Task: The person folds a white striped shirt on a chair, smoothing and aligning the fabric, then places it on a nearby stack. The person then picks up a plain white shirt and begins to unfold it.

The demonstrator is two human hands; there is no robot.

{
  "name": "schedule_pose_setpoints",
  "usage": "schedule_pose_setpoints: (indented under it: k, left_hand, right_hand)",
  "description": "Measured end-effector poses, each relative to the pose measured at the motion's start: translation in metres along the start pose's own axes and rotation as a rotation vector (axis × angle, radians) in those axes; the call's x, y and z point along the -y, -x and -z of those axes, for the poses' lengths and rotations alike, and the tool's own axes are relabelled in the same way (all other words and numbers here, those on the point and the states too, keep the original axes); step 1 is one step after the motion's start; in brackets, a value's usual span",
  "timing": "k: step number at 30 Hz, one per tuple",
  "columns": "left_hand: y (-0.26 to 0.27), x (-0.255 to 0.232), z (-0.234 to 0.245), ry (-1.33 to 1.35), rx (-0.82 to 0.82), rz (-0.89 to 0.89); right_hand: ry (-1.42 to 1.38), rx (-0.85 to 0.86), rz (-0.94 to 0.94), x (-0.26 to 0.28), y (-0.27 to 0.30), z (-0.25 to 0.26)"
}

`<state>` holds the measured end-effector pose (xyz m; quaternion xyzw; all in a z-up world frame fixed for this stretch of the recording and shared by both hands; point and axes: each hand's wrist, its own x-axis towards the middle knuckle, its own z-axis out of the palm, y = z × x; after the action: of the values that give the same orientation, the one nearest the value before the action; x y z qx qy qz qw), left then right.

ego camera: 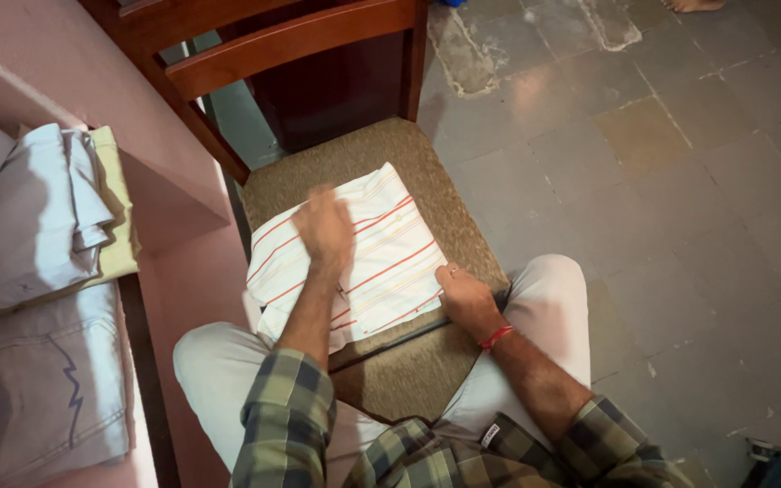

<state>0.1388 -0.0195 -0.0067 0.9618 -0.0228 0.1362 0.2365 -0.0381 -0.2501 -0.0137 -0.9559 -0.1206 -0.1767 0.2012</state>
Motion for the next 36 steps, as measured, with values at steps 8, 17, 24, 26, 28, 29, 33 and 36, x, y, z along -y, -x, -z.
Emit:
schedule_pose_setpoints:
  k: [8, 17, 24, 26, 28, 29, 33, 36]
  left_hand:
    - [-0.047, -0.037, -0.036, 0.036, 0.329, 0.077]
    - [-0.041, -0.068, -0.041, -0.091, 0.292, 0.238]
    - [-0.003, -0.08, -0.037, -0.39, 0.237, -0.385]
    - [0.024, -0.086, -0.033, -0.201, 0.333, -0.383]
    - [0.046, -0.084, -0.027, -0.197, 0.36, -0.315]
    - [0.054, -0.082, -0.025, -0.195, 0.374, -0.281]
    - [0.065, -0.073, -0.029, -0.105, 0.243, -0.317]
    - [0.07, -0.072, -0.036, -0.13, 0.21, -0.339]
  right_hand:
    - [-0.062, 0.018, -0.021, -0.008, -0.001, -0.007]
    - [-0.075, 0.098, -0.058, -0.015, 0.002, -0.017]
    - [-0.114, 0.045, -0.018, -0.013, 0.001, -0.013]
    - [-0.115, 0.047, -0.017, -0.012, 0.0, -0.012]
    - [-0.114, 0.065, -0.024, -0.011, -0.002, -0.011]
    - [-0.113, 0.077, -0.029, -0.011, -0.002, -0.011]
    - [-0.096, 0.128, -0.066, -0.011, -0.001, -0.01]
    - [-0.128, 0.133, -0.075, -0.011, -0.001, -0.01]
